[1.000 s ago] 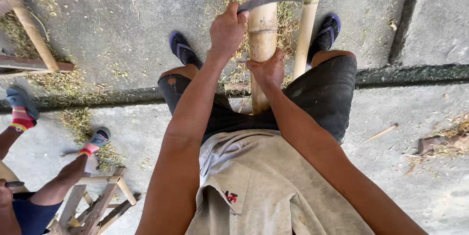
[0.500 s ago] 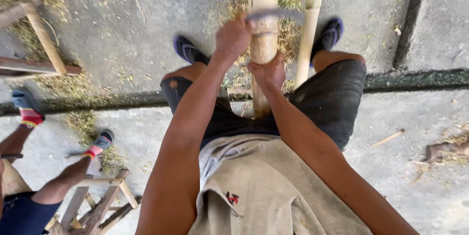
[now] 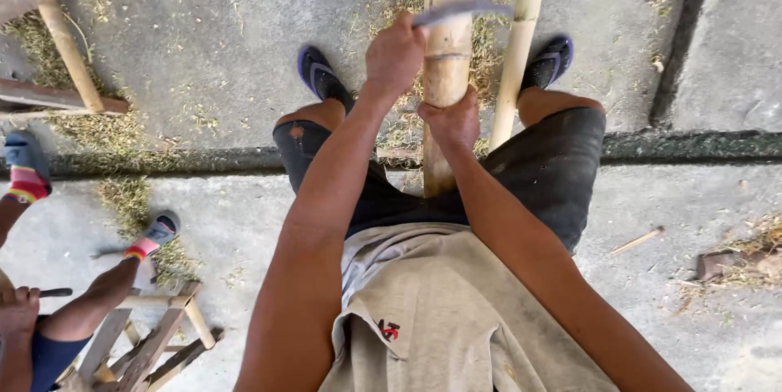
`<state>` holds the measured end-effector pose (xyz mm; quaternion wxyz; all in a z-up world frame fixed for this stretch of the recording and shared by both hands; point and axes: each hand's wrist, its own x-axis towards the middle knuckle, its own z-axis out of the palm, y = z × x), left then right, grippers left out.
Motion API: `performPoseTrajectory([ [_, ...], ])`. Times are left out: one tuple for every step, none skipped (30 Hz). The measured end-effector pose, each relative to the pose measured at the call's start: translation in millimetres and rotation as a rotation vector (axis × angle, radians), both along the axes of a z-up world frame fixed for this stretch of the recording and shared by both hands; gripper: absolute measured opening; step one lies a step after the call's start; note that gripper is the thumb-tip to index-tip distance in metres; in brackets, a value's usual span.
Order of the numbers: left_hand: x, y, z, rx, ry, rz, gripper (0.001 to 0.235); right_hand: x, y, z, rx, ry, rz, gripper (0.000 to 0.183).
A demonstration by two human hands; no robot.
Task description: Shaving a bamboo pole using a billhook knife.
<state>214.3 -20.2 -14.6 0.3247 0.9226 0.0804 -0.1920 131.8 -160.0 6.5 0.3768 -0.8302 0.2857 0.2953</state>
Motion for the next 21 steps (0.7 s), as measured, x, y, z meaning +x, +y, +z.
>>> performPoseTrajectory([
  [-2,1,-9,-0.004,-0.011,0.001,0.032,-2,0,-2,-0.004,-0.011,0.001,0.082],
  [-7,-3,-17,-0.011,-0.029,0.006,0.033,-8,-4,-1,-0.040,-0.030,0.023,0.085],
  [-12,-6,-25,-0.018,-0.048,0.011,0.035,-14,-9,-1,-0.076,-0.049,0.045,0.088],
  [-19,-6,-32,-0.011,-0.066,0.006,0.035,-22,-8,-2,-0.069,-0.067,0.039,0.088],
  [-25,-5,-40,0.029,-0.227,-0.069,0.036,-28,-6,-5,-0.116,-0.061,0.062,0.101],
  [-32,-7,-48,0.060,-0.375,-0.158,0.037,-38,-6,-6,-0.169,-0.042,0.071,0.115],
  [-14,0,-37,0.058,-0.381,-0.177,0.037,-34,0,4,-0.168,-0.045,0.051,0.115],
  [-6,2,-27,0.029,-0.196,-0.097,0.035,-38,-1,14,-0.177,0.094,0.003,0.103],
  [2,5,-19,0.000,-0.012,-0.017,0.034,-42,1,23,-0.185,0.233,-0.044,0.092],
  [-2,0,-32,-0.004,0.000,-0.012,0.034,-45,0,23,-0.189,0.244,-0.038,0.092],
  [-6,-3,-45,0.122,-0.156,-0.159,0.034,-48,0,23,-0.171,0.159,-0.028,0.087],
  [-7,-7,-57,0.254,-0.322,-0.299,0.034,-49,-1,22,-0.150,0.062,-0.012,0.081],
  [-12,-8,-41,0.256,-0.320,-0.285,0.034,-49,-2,23,-0.150,0.062,0.002,0.081],
  [-8,-6,-26,0.088,-0.106,-0.249,0.034,-43,2,22,-0.160,0.147,-0.009,0.083],
  [-4,-5,-11,-0.078,0.107,-0.211,0.034,-36,6,20,-0.169,0.233,-0.021,0.086],
  [0,-5,-11,-0.086,0.127,-0.206,0.034,-43,1,17,-0.175,0.253,-0.015,0.086],
  [2,-4,-11,-0.068,0.015,-0.018,0.034,-52,-3,14,-0.193,0.128,0.005,0.085],
  [12,-1,-12,-0.050,-0.113,0.165,0.035,-54,-5,9,-0.212,-0.013,0.020,0.084],
  [-1,-6,-22,-0.058,-0.109,0.166,0.035,-53,-4,14,-0.220,-0.010,0.021,0.084],
  [-6,-7,-30,-0.031,-0.080,-0.021,0.035,-46,0,17,-0.179,0.047,0.003,0.088],
  [-11,-8,-37,-0.004,-0.050,-0.207,0.036,-38,3,20,-0.139,0.104,-0.014,0.092],
])
